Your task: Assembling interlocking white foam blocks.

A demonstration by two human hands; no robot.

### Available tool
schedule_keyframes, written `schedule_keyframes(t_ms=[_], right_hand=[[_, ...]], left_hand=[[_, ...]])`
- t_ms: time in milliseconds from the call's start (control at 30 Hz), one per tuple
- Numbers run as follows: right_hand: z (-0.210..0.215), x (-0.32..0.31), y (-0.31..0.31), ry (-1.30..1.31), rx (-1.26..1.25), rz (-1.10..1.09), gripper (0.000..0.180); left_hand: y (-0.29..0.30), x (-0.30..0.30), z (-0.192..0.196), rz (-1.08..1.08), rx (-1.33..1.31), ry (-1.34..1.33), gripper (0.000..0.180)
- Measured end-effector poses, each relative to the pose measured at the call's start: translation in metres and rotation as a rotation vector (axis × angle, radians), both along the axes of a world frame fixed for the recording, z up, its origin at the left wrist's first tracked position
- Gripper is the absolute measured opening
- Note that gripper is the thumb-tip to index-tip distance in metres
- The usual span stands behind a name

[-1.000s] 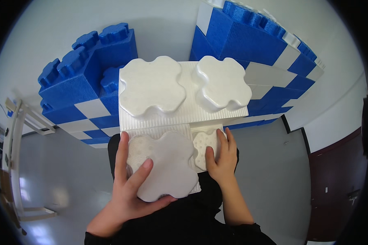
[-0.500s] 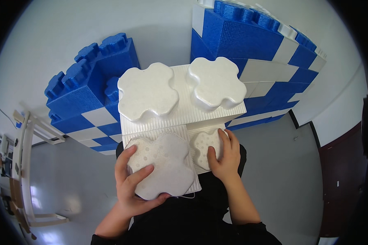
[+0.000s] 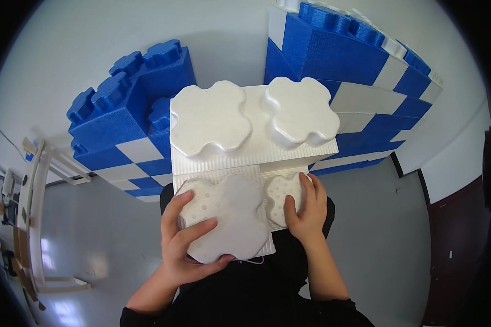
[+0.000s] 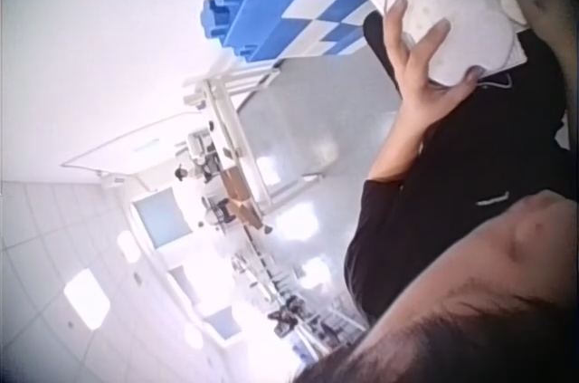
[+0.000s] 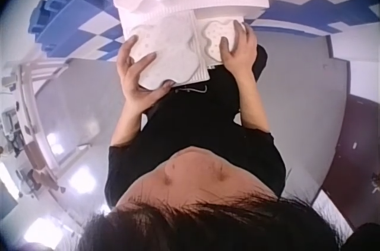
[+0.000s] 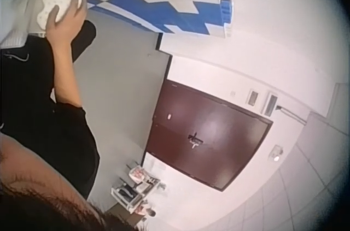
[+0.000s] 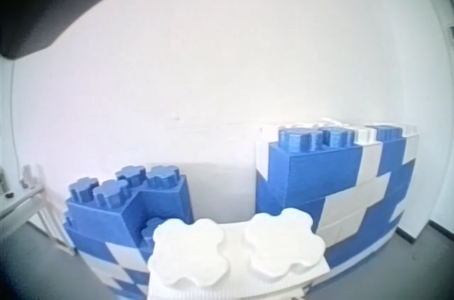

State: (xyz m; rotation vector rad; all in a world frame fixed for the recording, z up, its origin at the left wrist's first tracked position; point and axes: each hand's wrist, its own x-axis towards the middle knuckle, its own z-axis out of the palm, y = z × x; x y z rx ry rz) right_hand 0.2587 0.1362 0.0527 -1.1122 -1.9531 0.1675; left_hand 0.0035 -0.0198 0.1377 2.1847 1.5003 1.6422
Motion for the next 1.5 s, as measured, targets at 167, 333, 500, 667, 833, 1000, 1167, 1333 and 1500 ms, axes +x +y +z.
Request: schedule_keyframes(t_ms=[167,333,500,667,833,1000,1167,1333,1500], right_hand=[[0.0011,-0.0011,-0.0008,0.001,-0.019,0.003,0.062],[-0.0019,0.0008,-0.0008,0.007,-0.029,-0.001,0.062],[0.0013,0.0004,-0.0023,-0.001,-0.037,-0.017,0.062],[-0.0017,0.0007,-0.0006,0.009,-0.016,-0.002,0.061],[-0.0015,0.0013,-0.0006,0.023,-0.025,0.003,0.061],[-0.0013,0.0020,-0.0005,0.019,-0.021,0.004,0.061],[-0.0023,0.0019,-0.0003,0.013,-0.015,-0.001,0.062],[-0.0012,0.0018,-0.0008,0.012,-0.014,-0.003,0.062],[-0.0012,0.0016,-0.0004,0.016,-0.016,0.002,0.062]], left_hand=[[-0.0016,0.0001,0.0017,-0.010,-0.009,-0.012,0.075],[-0.0006,-0.0022,-0.0010,-0.021,-0.042,0.036,0.072],[0.0000,0.0000,0.0015,-0.027,-0.034,0.031,0.071],[-0.0001,0.0041,-0.0002,-0.021,-0.017,-0.061,0.068],[0.0003,0.0042,0.0018,-0.021,-0.015,-0.053,0.066],[0.0002,0.0048,0.0011,-0.018,-0.008,-0.054,0.065],[0.0005,0.0051,0.0011,-0.018,-0.005,-0.059,0.065],[0.0000,0.0049,0.0005,-0.019,-0.008,-0.066,0.065],[0.0003,0.0046,-0.0006,-0.021,-0.009,-0.069,0.065]])
